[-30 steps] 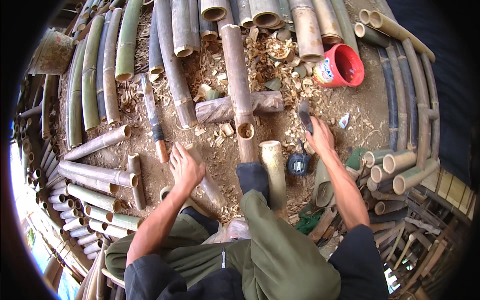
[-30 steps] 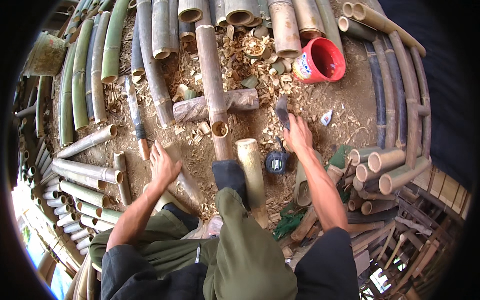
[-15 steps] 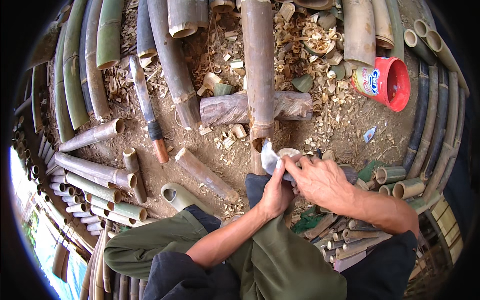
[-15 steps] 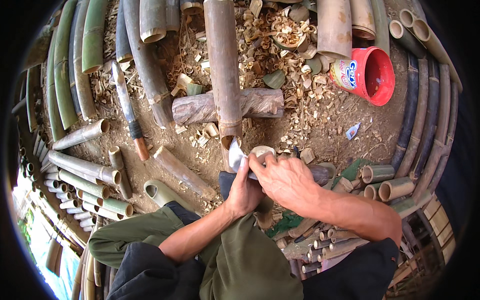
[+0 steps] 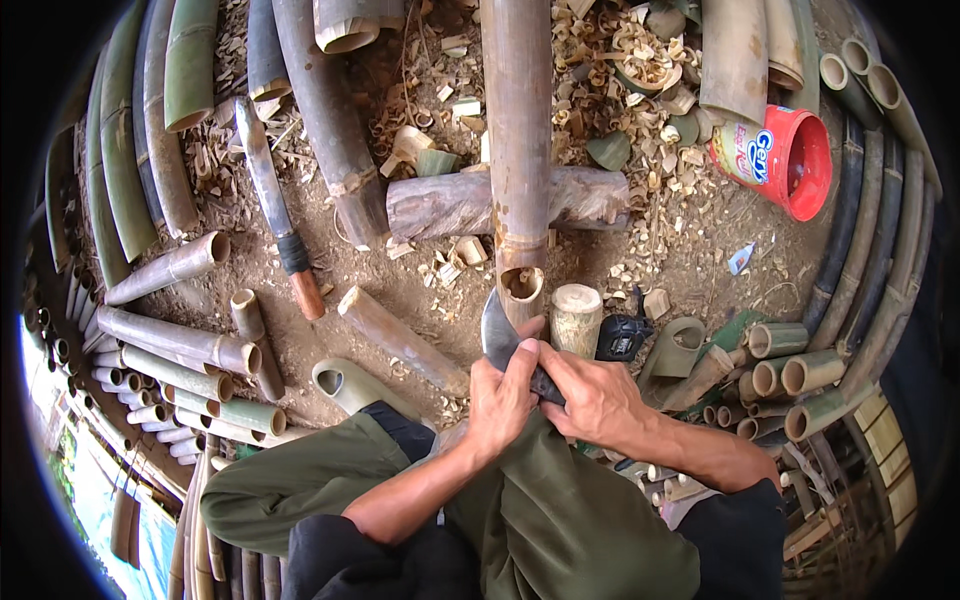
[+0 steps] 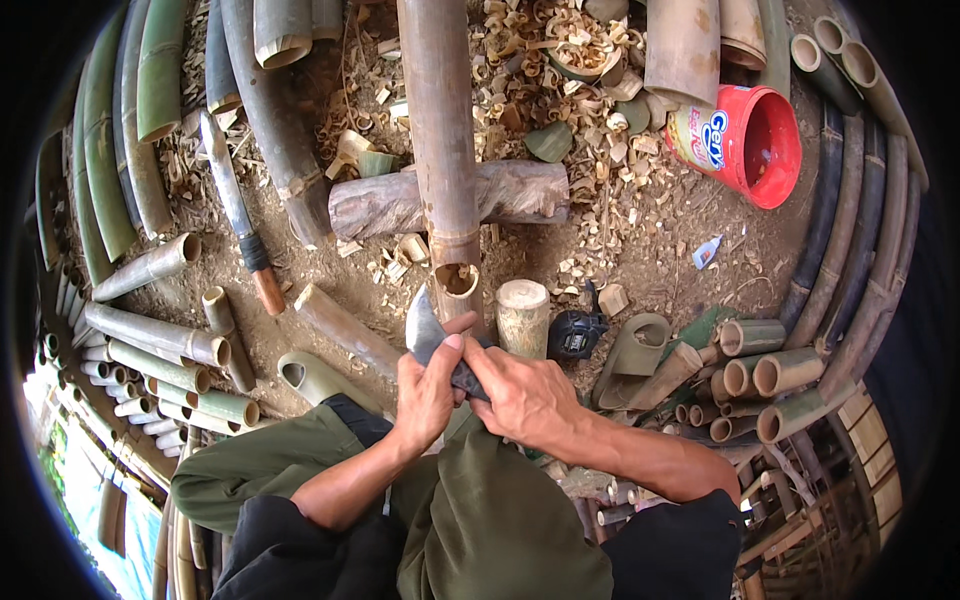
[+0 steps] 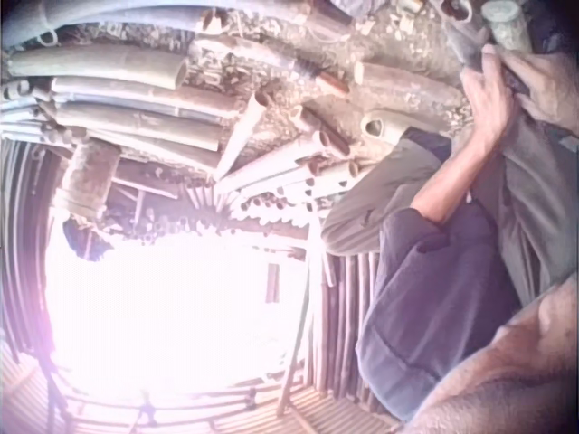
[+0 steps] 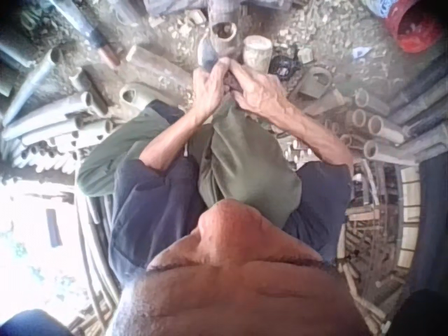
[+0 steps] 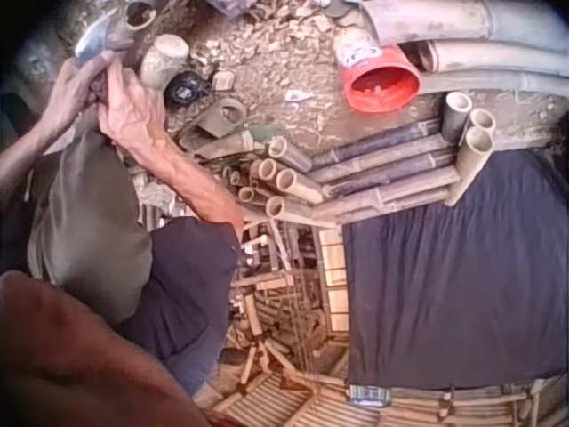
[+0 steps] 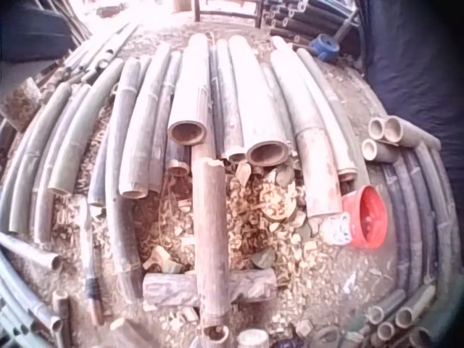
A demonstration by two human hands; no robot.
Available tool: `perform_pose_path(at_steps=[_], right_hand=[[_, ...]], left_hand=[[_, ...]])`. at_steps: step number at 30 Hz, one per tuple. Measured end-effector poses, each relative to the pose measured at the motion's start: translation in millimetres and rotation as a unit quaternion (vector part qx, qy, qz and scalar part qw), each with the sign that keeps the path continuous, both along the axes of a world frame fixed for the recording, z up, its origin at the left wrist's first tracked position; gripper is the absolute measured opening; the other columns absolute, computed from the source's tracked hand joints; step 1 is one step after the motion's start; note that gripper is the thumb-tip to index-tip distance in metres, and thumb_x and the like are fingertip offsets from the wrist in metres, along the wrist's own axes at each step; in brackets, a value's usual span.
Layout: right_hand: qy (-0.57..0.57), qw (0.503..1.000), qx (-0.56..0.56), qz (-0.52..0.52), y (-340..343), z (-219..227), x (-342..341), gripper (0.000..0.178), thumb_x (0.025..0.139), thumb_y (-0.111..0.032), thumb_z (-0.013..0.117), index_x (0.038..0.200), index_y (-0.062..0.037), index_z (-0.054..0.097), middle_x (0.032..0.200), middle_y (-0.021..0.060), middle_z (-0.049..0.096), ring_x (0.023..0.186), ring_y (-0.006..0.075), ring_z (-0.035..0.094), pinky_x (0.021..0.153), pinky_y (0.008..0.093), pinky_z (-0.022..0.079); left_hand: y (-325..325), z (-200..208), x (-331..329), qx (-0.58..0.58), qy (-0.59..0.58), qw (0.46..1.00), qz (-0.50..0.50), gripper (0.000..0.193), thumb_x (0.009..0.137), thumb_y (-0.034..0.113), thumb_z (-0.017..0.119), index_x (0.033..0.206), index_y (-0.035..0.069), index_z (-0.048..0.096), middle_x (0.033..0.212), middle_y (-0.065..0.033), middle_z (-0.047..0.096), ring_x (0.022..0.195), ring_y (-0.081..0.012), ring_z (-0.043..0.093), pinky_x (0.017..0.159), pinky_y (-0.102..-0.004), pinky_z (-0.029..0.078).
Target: The person fits a bamboo pipe into a hole in a larger bamboo pole, using a small blade to shave and widen the hole, and striking the pipe with another piece of bamboo to secure the joint.
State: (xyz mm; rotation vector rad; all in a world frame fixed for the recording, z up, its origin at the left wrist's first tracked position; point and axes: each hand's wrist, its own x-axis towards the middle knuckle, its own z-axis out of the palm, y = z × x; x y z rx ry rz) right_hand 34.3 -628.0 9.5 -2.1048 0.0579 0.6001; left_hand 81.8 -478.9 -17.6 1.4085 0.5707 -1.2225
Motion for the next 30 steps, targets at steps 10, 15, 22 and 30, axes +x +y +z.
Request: perform_pose_path(at_steps=[10,15,22,30], right_hand=[[0.102,0.948,-0.162,0.256,-44,11,51,0.034,0.083,-0.013,0.063,0.111,0.0056,0.057,0.071,0.0169,0.066,0.063,0.0313,0.069,0.053,0.0404,0.053],[0.161,0.972,-0.092,0.144,-26,2,31,0.039,0.081,-0.01,0.061,0.116,0.0071,0.052,0.072,0.0206,0.066,0.066,0.0383,0.067,0.058,0.0455,0.054],[0.175,0.981,-0.002,-0.083,19,-20,-5,0.049,0.083,-0.017,0.067,0.126,0.0016,0.052,0.097,0.0274,0.066,0.088,0.0449,0.065,0.074,0.0478,0.054],[0.071,0.955,0.038,-0.287,81,-50,-27,0.067,0.081,-0.012,0.066,0.14,0.0052,0.041,0.105,0.0279,0.065,0.092,0.0444,0.065,0.079,0.0476,0.054]], left_hand=[[-29,-33,-23,-0.236,0.255,0.91,0.227,0.052,0.103,0.04,0.045,0.144,0.008,0.046,0.096,-0.0012,0.062,0.077,-0.0113,0.056,0.068,-0.028,0.048],[-13,-28,-7,-0.092,0.189,0.973,0.097,0.047,0.102,0.035,0.05,0.134,0.001,0.056,0.075,-0.003,0.061,0.06,-0.0107,0.054,0.052,-0.0253,0.043],[3,-30,14,0.051,0.081,0.989,-0.115,0.045,0.099,0.034,0.052,0.111,-0.005,0.07,0.062,-0.0049,0.059,0.051,-0.01,0.051,0.047,-0.0256,0.041],[17,-42,38,0.09,-0.158,0.927,-0.327,0.059,0.094,0.039,0.053,0.067,-0.013,0.06,0.064,-0.0376,0.053,0.068,-0.0506,0.062,0.059,-0.0532,0.048]])
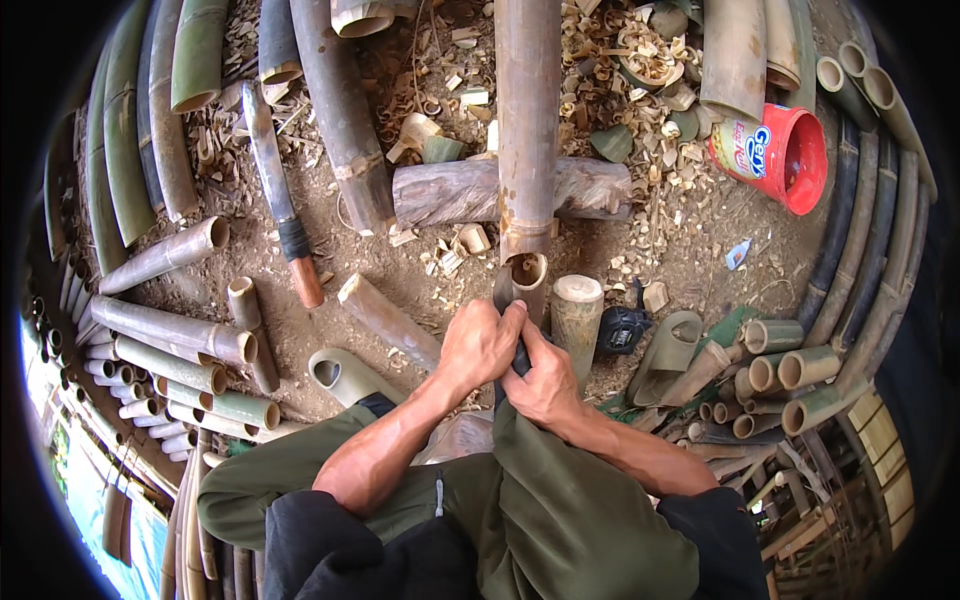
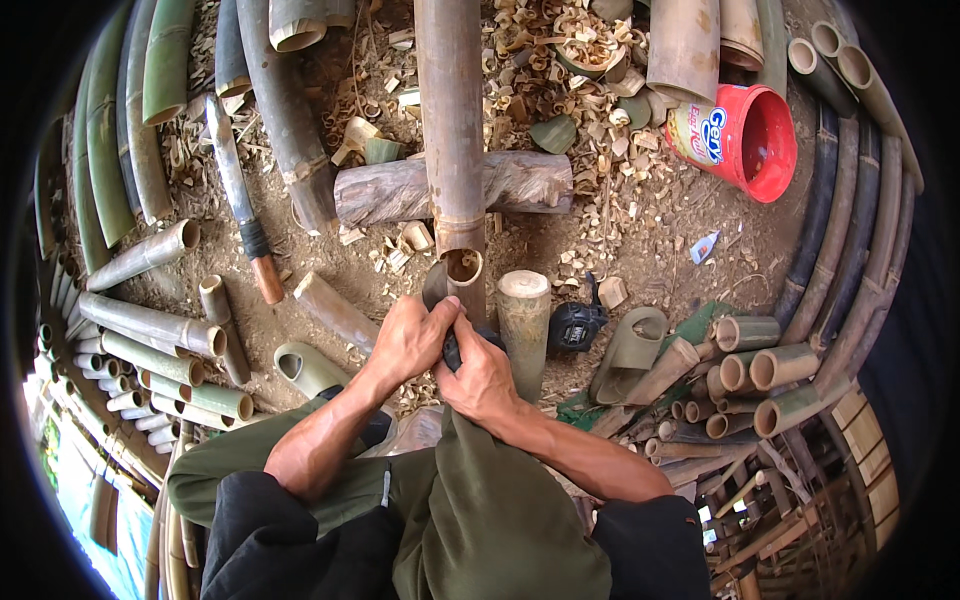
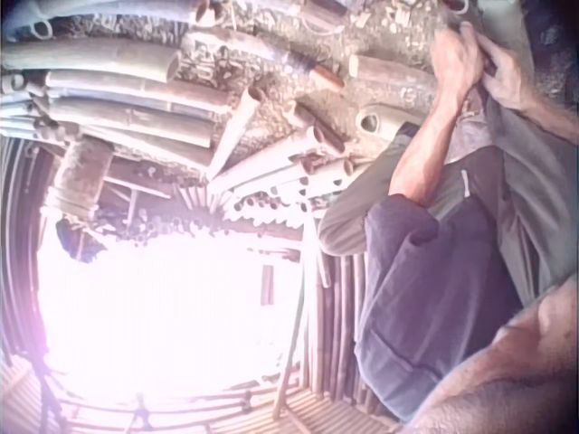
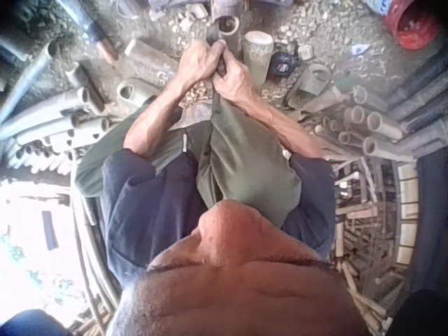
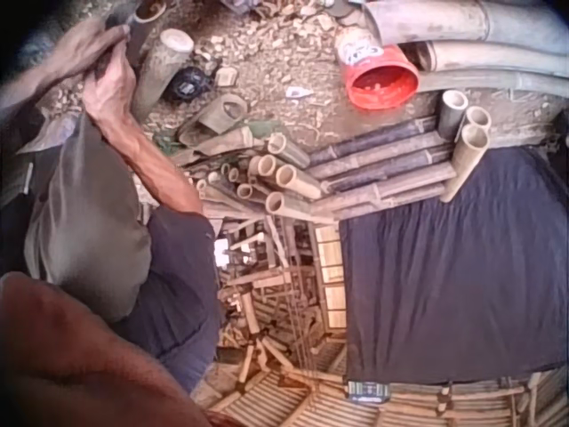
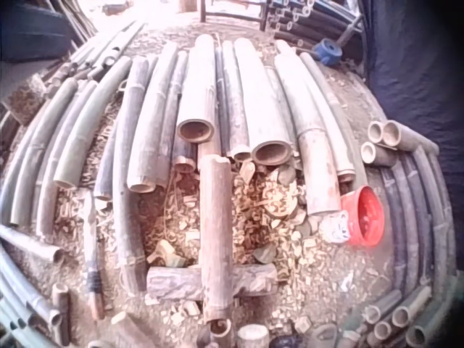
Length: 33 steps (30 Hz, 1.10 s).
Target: The person fits a bamboo pipe into a hole in a larger bamboo pole, using a small blade to shave and widen the hole, and striking the pipe with another piece of bamboo to secure the joint.
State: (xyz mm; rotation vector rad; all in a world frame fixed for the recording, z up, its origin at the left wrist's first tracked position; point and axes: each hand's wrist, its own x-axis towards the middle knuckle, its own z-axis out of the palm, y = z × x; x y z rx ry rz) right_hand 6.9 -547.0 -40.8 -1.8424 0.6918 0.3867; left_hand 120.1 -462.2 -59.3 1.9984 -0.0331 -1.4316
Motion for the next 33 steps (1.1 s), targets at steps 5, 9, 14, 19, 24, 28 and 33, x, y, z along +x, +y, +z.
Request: perform_pose_path(at_steps=[5,9,14,19,24,28,33], right_hand=[[0.04,0.989,-0.064,0.127,-34,21,3,0.061,0.081,-0.013,0.066,0.137,0.0036,0.045,0.106,0.0252,0.065,0.085,0.0419,0.067,0.073,0.0443,0.057],[0.016,0.971,-0.159,0.176,-85,37,24,0.05,0.082,-0.01,0.066,0.129,-0.0015,0.054,0.095,0.0235,0.068,0.078,0.0396,0.068,0.071,0.0435,0.057],[0.08,0.916,-0.159,0.359,-113,59,83,0.034,0.08,-0.009,0.063,0.112,0.0011,0.06,0.076,0.0219,0.067,0.069,0.0399,0.067,0.062,0.0463,0.054],[0.085,0.844,-0.188,0.494,-107,74,122,0.026,0.083,-0.01,0.059,0.102,0.0067,0.059,0.068,0.019,0.066,0.063,0.0372,0.067,0.059,0.0441,0.054],[0.059,0.762,-0.219,0.606,-95,78,145,0.014,0.079,-0.013,0.067,0.084,0.0006,0.07,0.073,0.014,0.07,0.069,0.027,0.071,0.059,0.0365,0.055],[0.054,0.676,-0.227,0.699,-72,74,184,0.009,0.077,-0.014,0.069,0.077,-0.0061,0.074,0.077,0.0091,0.074,0.072,0.0229,0.073,0.062,0.0338,0.056],[0.099,0.691,-0.252,0.67,-94,58,176,0.017,0.082,-0.022,0.067,0.076,-0.0077,0.074,0.082,0.0118,0.073,0.076,0.0249,0.072,0.066,0.0356,0.056]], left_hand=[[-7,4,-9,-0.047,0.128,0.986,0.095,0.05,0.095,0.033,0.05,0.085,-0.014,0.065,0.067,-0.0295,0.063,0.069,-0.0426,0.068,0.064,-0.0477,0.052],[-52,17,-9,-0.09,0.11,0.98,0.139,0.047,0.095,0.029,0.047,0.099,-0.015,0.061,0.079,-0.0281,0.068,0.08,-0.0381,0.07,0.073,-0.0474,0.052],[-57,19,-5,-0.111,0.209,0.932,0.276,0.048,0.097,0.033,0.045,0.08,-0.008,0.061,0.067,-0.0139,0.064,0.056,-0.0197,0.059,0.055,-0.0359,0.048],[-53,26,-5,-0.196,0.282,0.819,0.459,0.036,0.1,0.029,0.042,0.088,0.002,0.062,0.062,-0.0048,0.056,0.051,-0.0125,0.05,0.048,-0.0272,0.04],[-46,29,-10,-0.24,0.334,0.714,0.566,0.032,0.1,0.033,0.044,0.097,0.006,0.061,0.067,-0.0017,0.055,0.058,-0.0124,0.05,0.055,-0.0264,0.04],[-38,26,-11,-0.282,0.406,0.619,0.61,0.036,0.099,0.042,0.043,0.101,0.01,0.059,0.072,-0.0003,0.056,0.067,-0.0127,0.053,0.065,-0.0306,0.042],[-23,25,-25,-0.277,0.412,0.722,0.482,0.064,0.097,0.06,0.043,0.125,0.004,0.055,0.093,-0.007,0.062,0.081,-0.0175,0.058,0.078,-0.0368,0.048]])
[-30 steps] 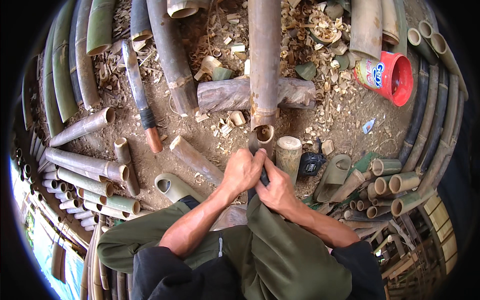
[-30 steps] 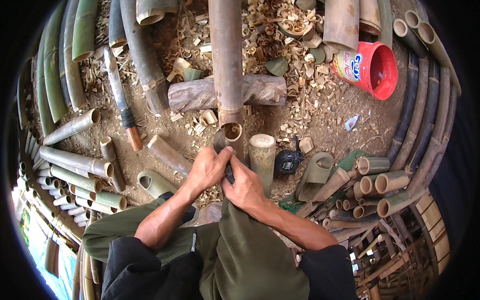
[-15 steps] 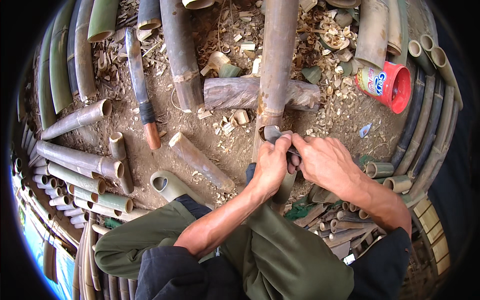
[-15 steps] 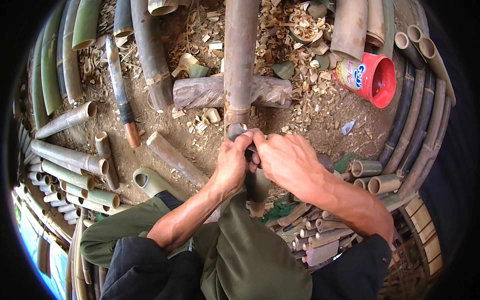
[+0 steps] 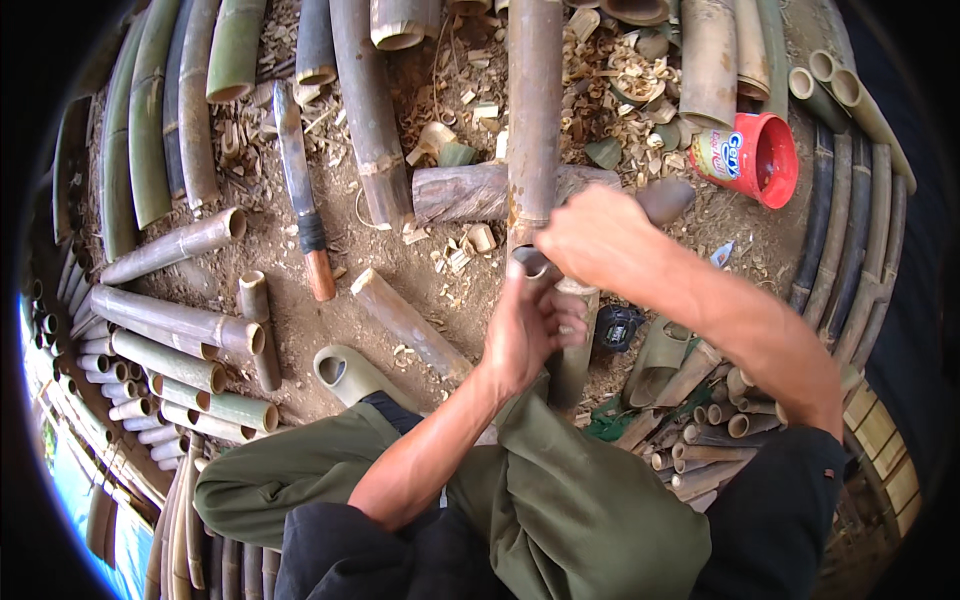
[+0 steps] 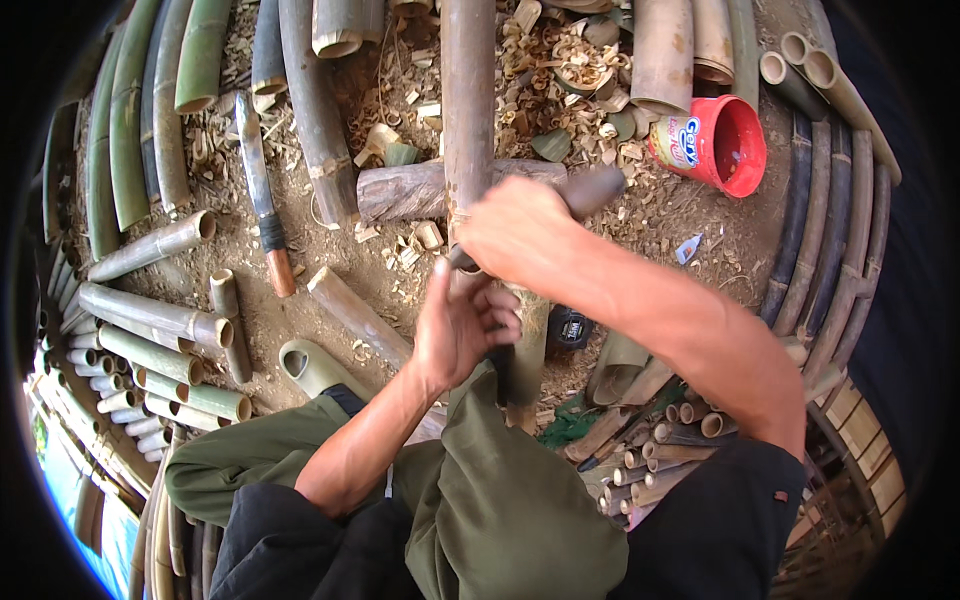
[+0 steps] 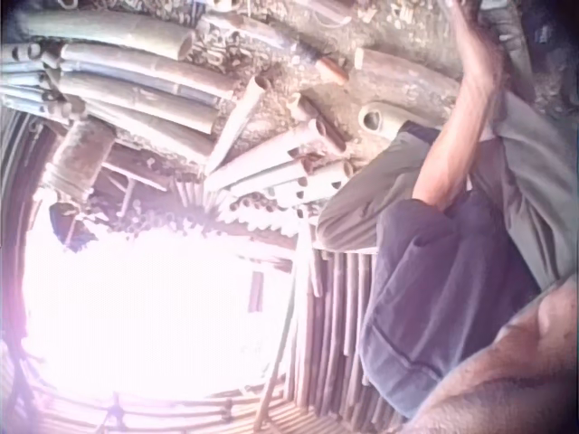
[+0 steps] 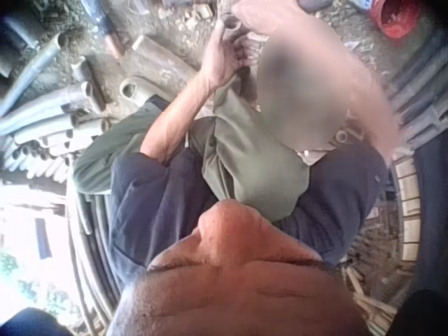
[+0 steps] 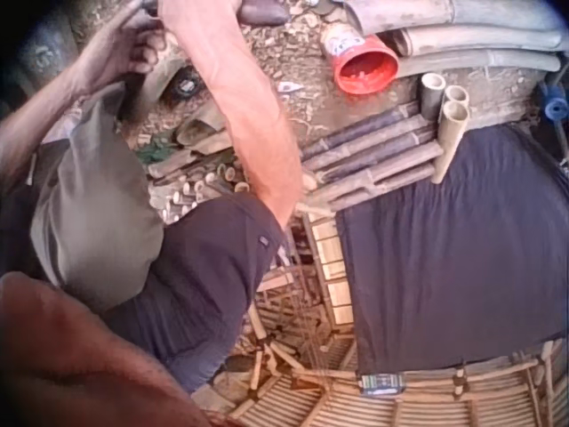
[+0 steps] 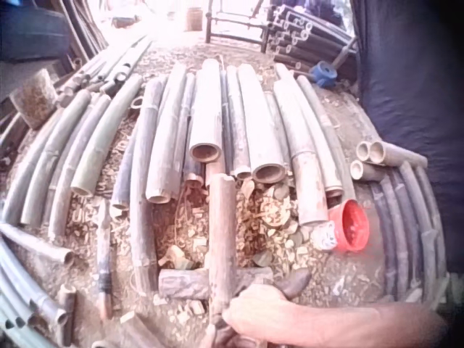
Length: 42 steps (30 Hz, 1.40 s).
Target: The person fits a bamboo pipe into a hole in a larger bamboo pole, using a small blade to shave and widen the hole, and striking the pipe with another piece of bamboo to secure the joint.
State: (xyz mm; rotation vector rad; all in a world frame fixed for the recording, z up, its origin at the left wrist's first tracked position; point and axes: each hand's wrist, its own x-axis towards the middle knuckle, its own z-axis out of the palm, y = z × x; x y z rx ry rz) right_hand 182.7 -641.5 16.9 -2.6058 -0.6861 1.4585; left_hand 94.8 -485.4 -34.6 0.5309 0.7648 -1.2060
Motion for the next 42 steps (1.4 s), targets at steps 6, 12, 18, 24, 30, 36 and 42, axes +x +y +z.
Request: perform_pose_path(at_steps=[6,12,18,24,30,36,42], right_hand=[[-0.097,0.826,0.155,-0.534,7,-4,-132,0.033,0.097,-0.032,0.053,0.091,-0.0014,0.064,0.074,0.0176,0.066,0.079,0.0378,0.065,0.073,0.0474,0.051],[0.067,0.646,0.254,-0.717,64,-36,-158,0.026,0.103,-0.019,0.047,0.101,0.005,0.057,0.092,0.0136,0.074,0.069,0.0174,0.066,0.063,0.0302,0.054],[0.264,0.454,0.331,-0.784,95,-51,-98,0.039,0.104,-0.025,0.046,0.104,0.0112,0.061,0.087,0.0189,0.071,0.056,0.0184,0.067,0.047,0.0269,0.056],[0.244,0.189,0.492,-0.814,91,-44,-88,0.044,0.102,-0.029,0.048,0.103,0.0125,0.063,0.091,0.0196,0.07,0.072,0.0229,0.071,0.063,0.0321,0.061],[0.242,-0.054,0.56,-0.79,76,-46,-100,0.03,0.102,-0.025,0.043,0.113,-0.0003,0.056,0.1,0.0179,0.069,0.077,0.0285,0.071,0.068,0.0393,0.061],[0.275,-0.233,0.511,-0.781,68,-40,-108,0.032,0.102,-0.026,0.041,0.111,-0.0048,0.063,0.096,0.0125,0.072,0.08,0.0269,0.071,0.07,0.0383,0.061],[0.36,-0.181,0.592,-0.698,83,-51,-128,0.035,0.104,-0.031,0.044,0.121,-0.0043,0.058,0.096,0.0107,0.071,0.079,0.0261,0.071,0.07,0.0375,0.061]], left_hand=[[39,4,-59,-0.01,-0.415,0.854,-0.314,0.087,0.086,0.032,0.069,0.149,-0.006,0.023,0.141,-0.0265,0.045,0.132,-0.0365,0.045,0.111,-0.0413,0.035],[80,29,-25,0.203,-0.512,0.651,-0.522,0.074,0.074,0.016,0.068,0.141,0.002,0.041,0.117,-0.0222,0.059,0.106,-0.0315,0.062,0.09,-0.0425,0.051],[114,8,29,0.346,-0.475,0.59,-0.554,0.044,0.076,0.026,0.08,0.109,0.001,0.07,0.087,-0.0142,0.073,0.077,-0.0177,0.071,0.07,-0.0322,0.059],[68,58,131,0.247,-0.601,0.399,-0.646,0.03,0.071,0.027,0.075,0.093,0.008,0.07,0.08,-0.0143,0.07,0.075,-0.0322,0.07,0.073,-0.0435,0.056],[-12,87,171,0.145,-0.609,0.2,-0.754,0.016,0.075,0.021,0.072,0.08,0.006,0.071,0.075,-0.0132,0.07,0.07,-0.0295,0.071,0.064,-0.0403,0.055],[-69,113,168,0.05,-0.683,0.061,-0.726,0.015,0.081,0.014,0.067,0.068,0.009,0.07,0.064,-0.008,0.067,0.062,-0.0199,0.068,0.055,-0.0348,0.051],[-35,104,178,0.024,-0.65,0.072,-0.756,0.012,0.081,0.016,0.069,0.07,0.01,0.067,0.064,-0.0058,0.065,0.06,-0.0191,0.066,0.055,-0.0345,0.05]])
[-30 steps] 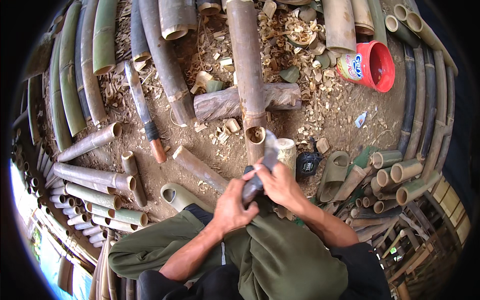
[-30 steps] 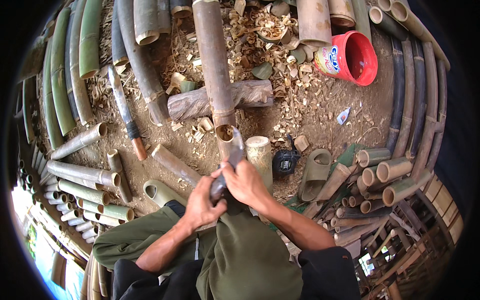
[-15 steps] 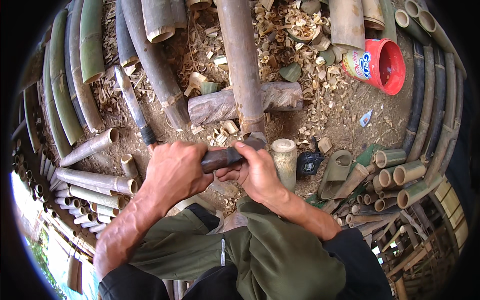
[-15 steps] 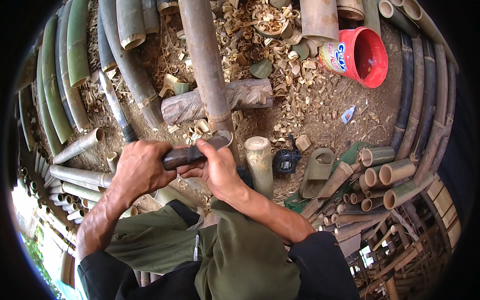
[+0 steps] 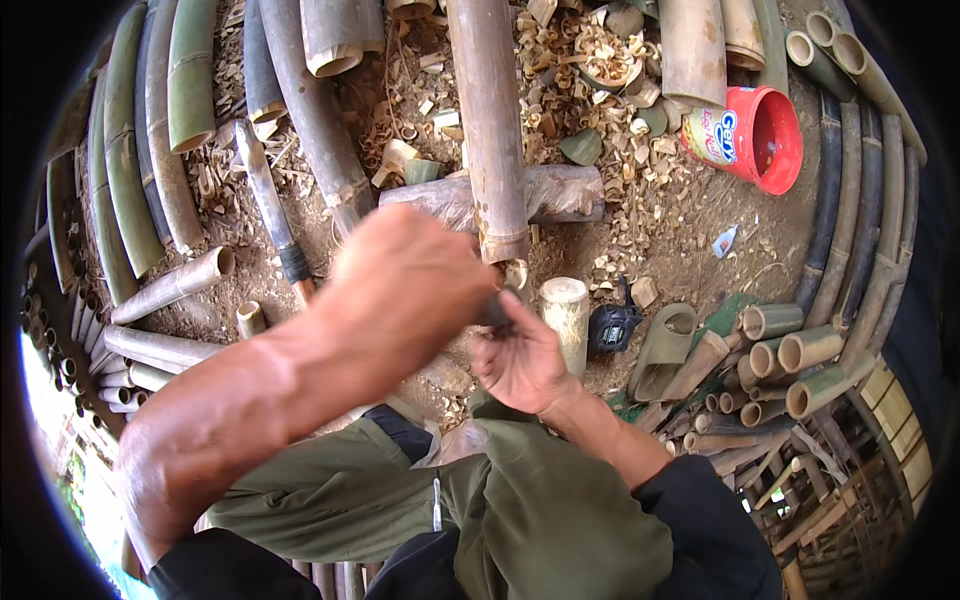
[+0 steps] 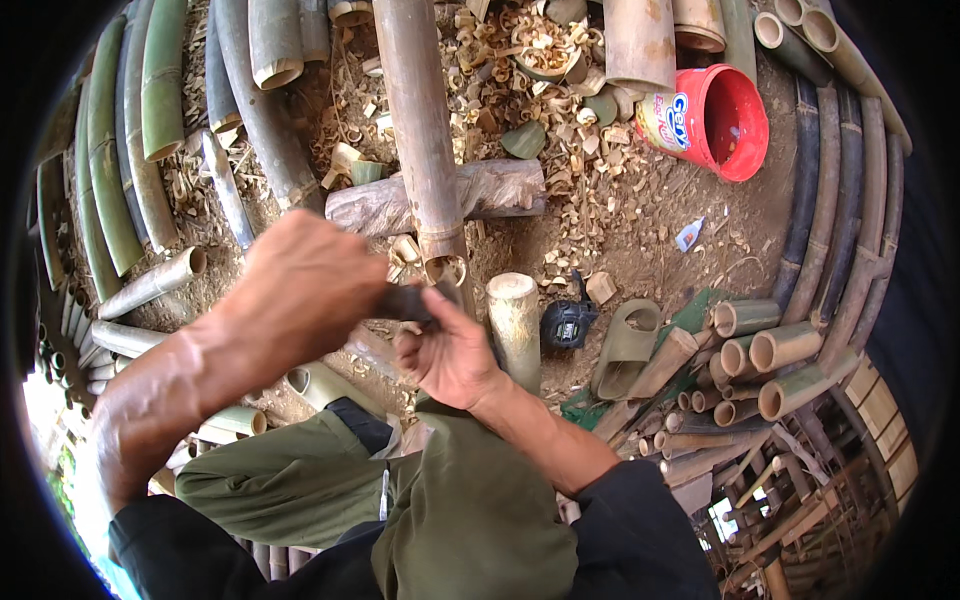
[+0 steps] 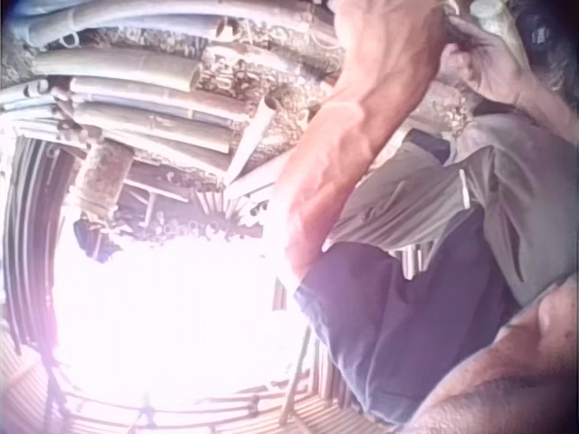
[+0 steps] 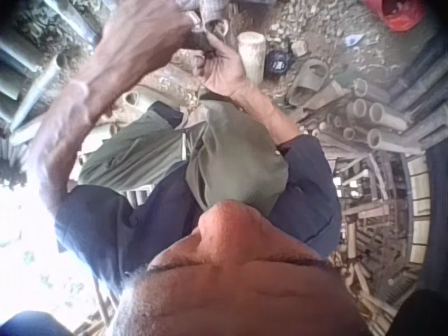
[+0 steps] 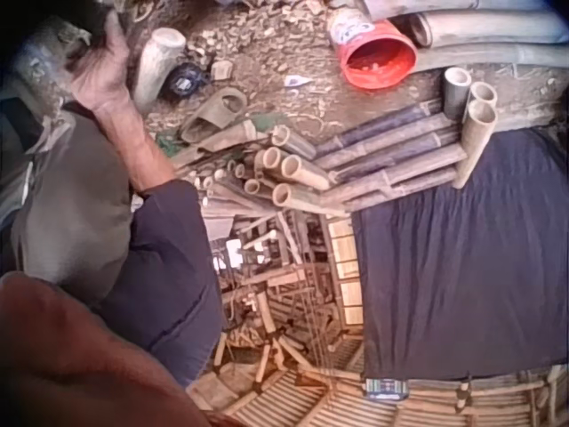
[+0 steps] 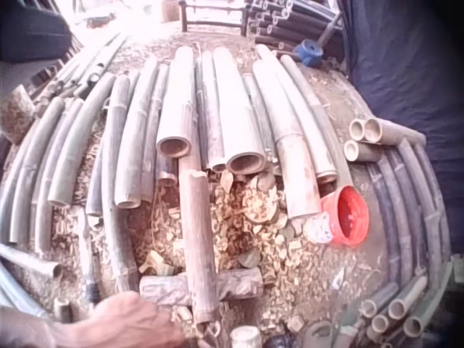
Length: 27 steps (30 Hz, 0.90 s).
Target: The person fits a bamboo pipe into a hole in a larger bamboo pole, using a small blade to shave and widen the hole, and striking the pipe with another piece of bamboo to secure the joint.
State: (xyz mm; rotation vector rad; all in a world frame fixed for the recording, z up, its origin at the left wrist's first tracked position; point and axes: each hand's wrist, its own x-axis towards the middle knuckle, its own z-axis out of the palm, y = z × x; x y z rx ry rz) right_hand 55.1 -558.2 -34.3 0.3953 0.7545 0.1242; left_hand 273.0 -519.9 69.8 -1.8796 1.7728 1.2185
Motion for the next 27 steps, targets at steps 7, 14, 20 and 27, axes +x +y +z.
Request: perform_pose_path(at_steps=[7,14,20,27], right_hand=[[0.064,0.969,-0.107,0.212,-5,0,-8,0.033,0.099,-0.021,0.058,0.127,-0.0028,0.055,0.098,0.0131,0.066,0.07,0.0195,0.069,0.061,0.0333,0.057],[0.067,0.749,-0.46,0.472,-15,20,-32,0.022,0.099,-0.019,0.056,0.111,-0.0005,0.058,0.085,0.0119,0.066,0.065,0.0176,0.067,0.054,0.0318,0.057],[0.187,0.379,-0.764,0.487,-121,31,-41,0.039,0.099,-0.031,0.05,0.09,0.0046,0.062,0.068,0.0165,0.064,0.066,0.027,0.066,0.065,0.0401,0.051],[0.196,-0.006,-0.793,0.577,-183,-20,-40,0.053,0.092,-0.048,0.056,0.115,0.0005,0.056,0.099,0.0255,0.068,0.094,0.0442,0.065,0.083,0.0522,0.051]], left_hand=[[97,-72,-25,0.015,0.142,0.968,0.207,0.026,0.074,0.023,0.073,0.094,0.01,0.065,0.077,-0.0129,0.069,0.073,-0.0319,0.069,0.071,-0.0453,0.056],[135,-91,-191,-0.112,0.199,0.819,0.526,0.051,0.069,0.015,0.08,0.113,0.006,0.057,0.094,-0.0166,0.066,0.085,-0.0337,0.068,0.076,-0.0433,0.057],[123,-90,-161,-0.197,0.147,0.906,0.346,0.067,0.083,0.04,0.072,0.134,0.005,0.048,0.128,-0.0184,0.049,0.12,-0.0338,0.049,0.109,-0.053,0.034],[202,-163,-115,-0.079,-0.063,0.995,0.017,0.053,0.084,0.017,0.064,0.135,0.016,0.051,0.123,-0.0103,0.055,0.124,-0.0264,0.051,0.118,-0.0552,0.023]])
